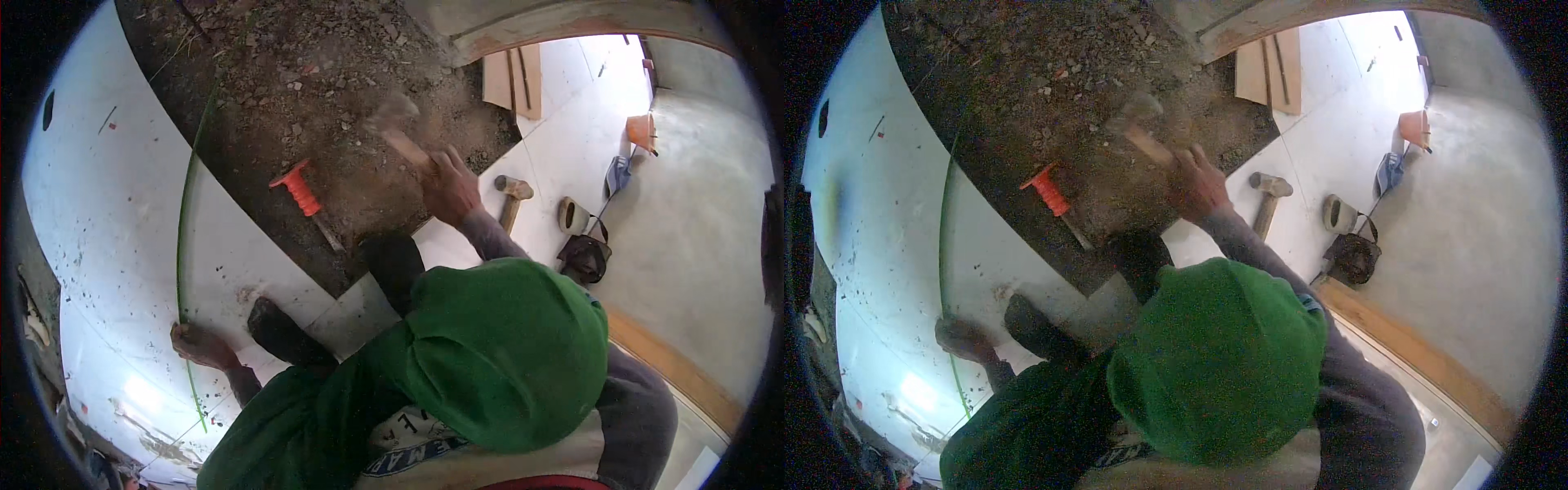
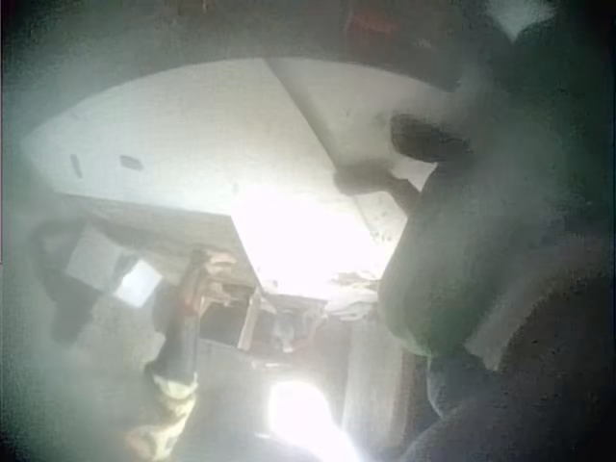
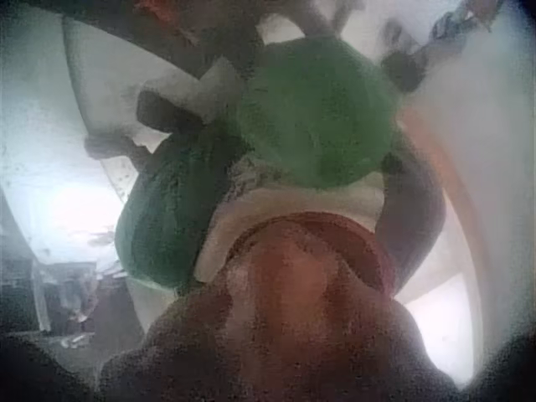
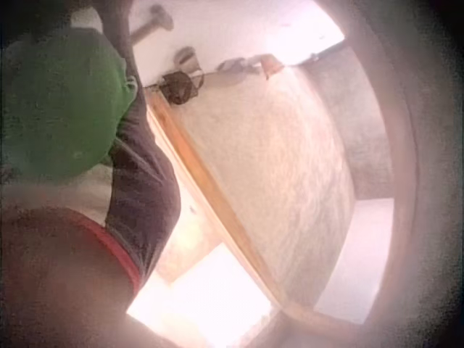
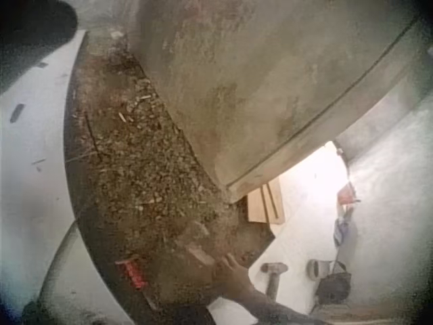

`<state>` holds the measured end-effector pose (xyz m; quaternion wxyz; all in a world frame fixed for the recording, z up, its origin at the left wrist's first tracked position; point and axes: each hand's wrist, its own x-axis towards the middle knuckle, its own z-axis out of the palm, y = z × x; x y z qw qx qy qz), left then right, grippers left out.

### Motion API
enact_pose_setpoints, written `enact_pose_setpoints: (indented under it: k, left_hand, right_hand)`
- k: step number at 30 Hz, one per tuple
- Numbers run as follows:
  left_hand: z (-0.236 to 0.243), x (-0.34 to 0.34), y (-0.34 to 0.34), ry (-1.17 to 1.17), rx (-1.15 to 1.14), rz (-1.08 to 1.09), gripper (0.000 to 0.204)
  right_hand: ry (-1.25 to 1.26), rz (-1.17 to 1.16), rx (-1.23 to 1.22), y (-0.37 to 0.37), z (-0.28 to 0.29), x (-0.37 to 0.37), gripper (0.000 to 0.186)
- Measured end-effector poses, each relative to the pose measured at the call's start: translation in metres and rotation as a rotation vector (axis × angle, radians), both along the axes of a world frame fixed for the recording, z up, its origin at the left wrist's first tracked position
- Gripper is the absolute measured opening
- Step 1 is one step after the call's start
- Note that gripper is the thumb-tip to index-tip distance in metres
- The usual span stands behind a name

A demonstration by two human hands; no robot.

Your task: The person measures an open section of the floor with a tape measure and then uses a hammer and a chisel to break up the concrete and debris in that area.

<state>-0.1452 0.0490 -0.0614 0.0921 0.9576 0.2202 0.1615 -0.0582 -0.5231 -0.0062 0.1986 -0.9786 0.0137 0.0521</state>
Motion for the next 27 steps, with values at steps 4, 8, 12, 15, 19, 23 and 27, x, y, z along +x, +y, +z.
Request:
enact_pose_setpoints:
  k: [4, 8, 12, 15, 19, 23, 27]
  left_hand:
    - [-0.004, 0.012, -0.003, 0.062, 0.057, -0.09, 0.015]
    - [-0.02, 0.011, -0.001, -0.018, -0.322, -0.041, 0.018]
    - [-0.024, 0.006, 0.008, -0.035, -0.12, -0.05, 0.014]
    - [-0.038, 0.003, 0.019, -0.139, -0.046, -0.116, 0.011]
    - [-0.018, -0.023, 0.02, 0.089, -0.049, -0.001, 0.018]
    - [0.03, -0.007, -0.009, -0.033, -0.147, -0.117, 0.011]
    - [0.019, -0.048, -0.016, -0.047, -0.297, 0.057, 0.003]
  right_hand:
    - [0.073, -0.27, -0.052, -0.009, 0.021, -0.054, 0.03]
    - [0.218, -0.417, -0.156, -0.016, 0.02, -0.092, 0.027]
    - [0.334, -0.382, -0.25, -0.003, 0.035, -0.077, 0.025]
    - [-0.071, 0.082, -0.482, -0.009, 0.029, -0.061, 0.024]
    - [-0.008, -0.106, 0.186, 0.046, 0.011, 0.014, 0.032]
    - [0.255, -0.116, 0.685, 0.097, -0.035, 0.097, 0.051]
    - [0.711, -0.43, 1.068, 0.176, -0.011, 0.173, 0.067]
